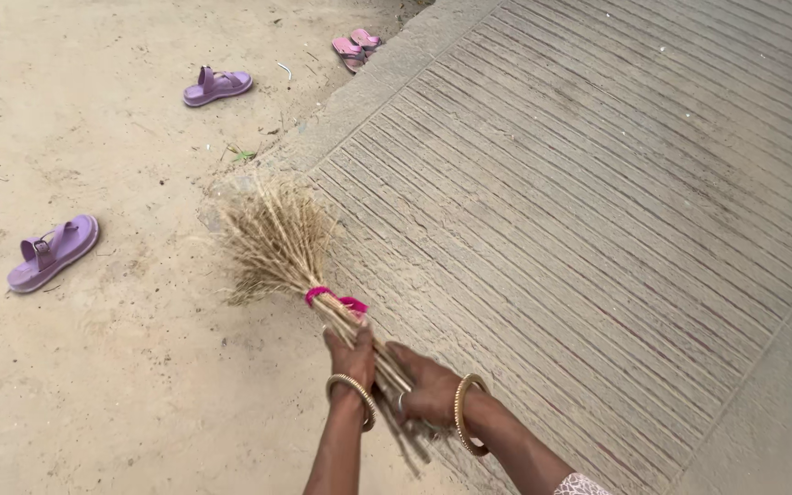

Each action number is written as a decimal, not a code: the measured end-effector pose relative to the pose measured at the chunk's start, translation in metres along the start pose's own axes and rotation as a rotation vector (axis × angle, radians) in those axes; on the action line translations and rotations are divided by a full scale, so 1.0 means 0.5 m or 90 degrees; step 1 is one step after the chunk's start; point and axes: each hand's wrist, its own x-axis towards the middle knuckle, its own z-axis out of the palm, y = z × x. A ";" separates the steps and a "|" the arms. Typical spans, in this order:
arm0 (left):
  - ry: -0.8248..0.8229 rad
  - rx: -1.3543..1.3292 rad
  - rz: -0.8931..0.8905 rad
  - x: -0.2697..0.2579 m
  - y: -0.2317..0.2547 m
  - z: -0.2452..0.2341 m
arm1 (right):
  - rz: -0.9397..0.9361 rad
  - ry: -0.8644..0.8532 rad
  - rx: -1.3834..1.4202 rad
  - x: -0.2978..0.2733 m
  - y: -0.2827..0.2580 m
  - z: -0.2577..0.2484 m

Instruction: The person sweeps an outdoor concrete path and a sandy ground area by hand using a small brush broom.

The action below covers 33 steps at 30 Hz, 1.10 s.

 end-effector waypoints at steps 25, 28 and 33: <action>-0.035 0.152 0.076 -0.194 -0.117 0.092 | -0.080 0.157 0.101 -0.113 0.176 0.069; -0.097 0.201 0.022 -0.189 -0.171 0.125 | -0.186 0.270 0.179 -0.106 0.261 0.097; -0.050 0.216 0.109 -0.019 -0.321 0.128 | 0.114 0.091 0.179 -0.092 0.227 0.084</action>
